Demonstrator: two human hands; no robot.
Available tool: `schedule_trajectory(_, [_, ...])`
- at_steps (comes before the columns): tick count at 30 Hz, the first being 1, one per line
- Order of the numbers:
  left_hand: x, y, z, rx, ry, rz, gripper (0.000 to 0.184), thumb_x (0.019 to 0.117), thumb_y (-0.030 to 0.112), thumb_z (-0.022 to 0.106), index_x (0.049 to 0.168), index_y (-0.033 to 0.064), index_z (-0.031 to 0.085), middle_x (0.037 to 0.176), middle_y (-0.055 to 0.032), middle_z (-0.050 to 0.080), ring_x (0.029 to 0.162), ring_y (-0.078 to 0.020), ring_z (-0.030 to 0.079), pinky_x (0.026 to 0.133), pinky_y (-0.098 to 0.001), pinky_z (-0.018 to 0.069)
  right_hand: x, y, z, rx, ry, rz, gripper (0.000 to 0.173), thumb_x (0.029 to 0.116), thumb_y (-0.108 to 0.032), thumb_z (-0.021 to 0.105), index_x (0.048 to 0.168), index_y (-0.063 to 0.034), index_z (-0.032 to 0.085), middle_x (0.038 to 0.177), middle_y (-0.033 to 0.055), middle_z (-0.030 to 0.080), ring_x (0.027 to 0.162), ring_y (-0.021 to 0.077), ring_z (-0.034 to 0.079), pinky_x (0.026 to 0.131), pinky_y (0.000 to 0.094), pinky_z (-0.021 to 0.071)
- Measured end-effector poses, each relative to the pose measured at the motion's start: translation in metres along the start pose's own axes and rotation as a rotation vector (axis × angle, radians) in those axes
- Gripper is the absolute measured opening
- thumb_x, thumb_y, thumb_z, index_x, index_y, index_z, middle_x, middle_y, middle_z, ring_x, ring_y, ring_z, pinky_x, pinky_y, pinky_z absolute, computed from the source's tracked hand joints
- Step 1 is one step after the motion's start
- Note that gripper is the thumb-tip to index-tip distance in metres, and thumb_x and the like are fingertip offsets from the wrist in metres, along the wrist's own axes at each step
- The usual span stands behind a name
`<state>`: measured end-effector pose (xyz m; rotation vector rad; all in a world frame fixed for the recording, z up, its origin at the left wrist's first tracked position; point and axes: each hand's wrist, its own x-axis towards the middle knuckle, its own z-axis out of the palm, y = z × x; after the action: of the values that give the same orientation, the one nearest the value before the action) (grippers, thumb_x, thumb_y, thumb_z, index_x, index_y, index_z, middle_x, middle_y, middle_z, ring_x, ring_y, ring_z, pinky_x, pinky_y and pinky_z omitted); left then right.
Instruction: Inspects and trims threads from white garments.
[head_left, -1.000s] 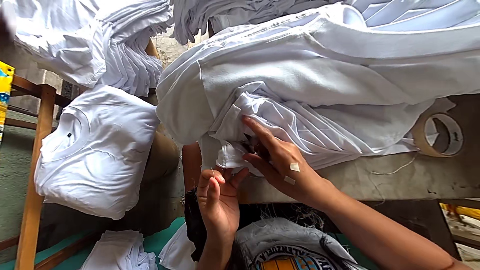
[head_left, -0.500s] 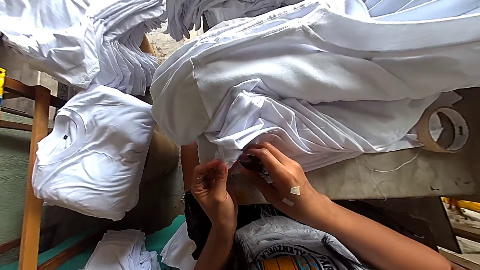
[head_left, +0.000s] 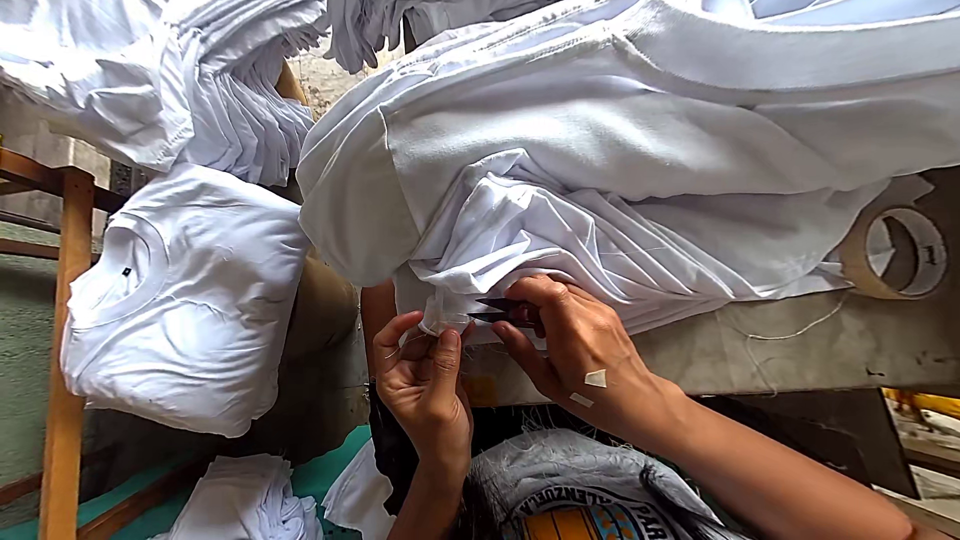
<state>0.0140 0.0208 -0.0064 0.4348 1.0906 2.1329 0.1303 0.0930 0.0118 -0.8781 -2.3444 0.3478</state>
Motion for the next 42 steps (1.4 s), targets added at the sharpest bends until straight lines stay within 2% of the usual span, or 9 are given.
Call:
schedule_trajectory(5, [0.0,-0.001,-0.001,0.018,-0.006,0.018,0.031,0.0913,-0.015,0.056,0.113,0.0072,0.057,0.093,-0.004,0.078,0.087,-0.0137,0.077,0.084,-0.0313,0.0628,0.001,-0.002,-0.002,0.107,-0.003,-0.014,0.019,0.1,-0.023,0.055,0.103,-0.0051,0.06,0.075,0.0036,0.06,0.067,0.0117,0.056,0.062,0.0233,0.0429])
schedule_trajectory(11, [-0.001,0.0,0.0,0.033,0.0,0.022,0.03,0.0915,-0.015,0.055,0.111,0.0076,0.057,0.092,-0.003,0.078,0.087,-0.0136,0.077,0.084,-0.0324,0.0631,0.004,0.002,-0.002,-0.019,0.026,-0.055,0.018,0.0965,-0.021,0.056,0.099,-0.0048,0.064,0.074,0.0049,0.063,0.065,0.0163,0.057,0.063,0.0298,0.0412])
schedule_trajectory(16, [0.0,-0.004,-0.001,0.062,-0.001,0.06,0.031,0.0902,-0.014,0.057,0.11,0.0089,0.058,0.09,-0.0008,0.077,0.084,-0.0103,0.076,0.081,-0.0294,0.0633,-0.002,-0.005,-0.009,0.432,0.014,-0.096,0.019,0.1044,-0.023,0.054,0.111,-0.0056,0.054,0.085,0.0041,0.062,0.077,0.0063,0.056,0.072,0.0183,0.0433])
schedule_trajectory(19, [0.0,-0.002,-0.001,0.036,-0.006,0.051,0.029,0.0915,-0.015,0.056,0.11,0.0073,0.058,0.092,-0.0034,0.078,0.087,-0.0134,0.077,0.084,-0.0324,0.0633,0.001,0.001,-0.006,0.182,0.071,-0.055,0.016,0.0995,-0.021,0.057,0.103,-0.0063,0.059,0.077,0.0028,0.063,0.069,0.0096,0.056,0.065,0.0235,0.042])
schedule_trajectory(22, [0.0,-0.002,0.001,0.043,0.008,0.045,0.029,0.091,-0.016,0.054,0.109,0.0076,0.058,0.093,-0.0027,0.078,0.087,-0.0123,0.076,0.084,-0.0315,0.0632,0.004,0.006,0.001,0.018,0.051,-0.064,0.016,0.0953,-0.019,0.058,0.099,-0.0052,0.065,0.076,0.0041,0.065,0.067,0.0142,0.058,0.065,0.0286,0.0419])
schedule_trajectory(27, [-0.001,-0.003,0.0,0.044,0.008,0.04,0.027,0.0912,-0.014,0.057,0.108,0.0069,0.058,0.093,-0.0035,0.077,0.085,-0.0116,0.076,0.081,-0.0292,0.063,0.001,0.002,0.0,0.241,0.015,-0.064,0.017,0.0989,-0.023,0.059,0.102,-0.0067,0.061,0.078,0.002,0.065,0.071,0.0081,0.057,0.067,0.0217,0.0421])
schedule_trajectory(33, [0.0,-0.003,0.003,0.056,0.027,0.044,0.028,0.0907,-0.016,0.054,0.107,0.0069,0.059,0.092,-0.0026,0.076,0.086,-0.0114,0.076,0.083,-0.0302,0.0629,0.004,0.008,0.004,0.064,0.061,-0.064,0.016,0.0943,-0.02,0.06,0.098,-0.0056,0.065,0.073,0.0027,0.063,0.065,0.0122,0.055,0.064,0.0266,0.0402])
schedule_trajectory(39, [0.001,-0.007,0.0,0.091,-0.011,0.095,0.033,0.0862,-0.016,0.061,0.108,0.0082,0.059,0.094,-0.0026,0.077,0.086,-0.011,0.076,0.081,-0.0282,0.063,-0.002,-0.001,-0.016,0.835,-0.083,-0.149,0.026,0.1048,-0.027,0.056,0.116,-0.0035,0.053,0.087,0.0054,0.06,0.079,0.0042,0.057,0.073,0.016,0.0461])
schedule_trajectory(42, [0.001,-0.015,0.0,0.208,-0.099,0.19,0.041,0.0839,-0.013,0.068,0.116,0.0124,0.062,0.104,0.0044,0.076,0.095,-0.0067,0.074,0.087,-0.0253,0.0612,-0.004,-0.002,-0.023,0.781,-0.086,-0.134,0.027,0.1037,-0.027,0.059,0.117,-0.0045,0.051,0.088,0.0059,0.059,0.079,0.005,0.057,0.073,0.0154,0.0453])
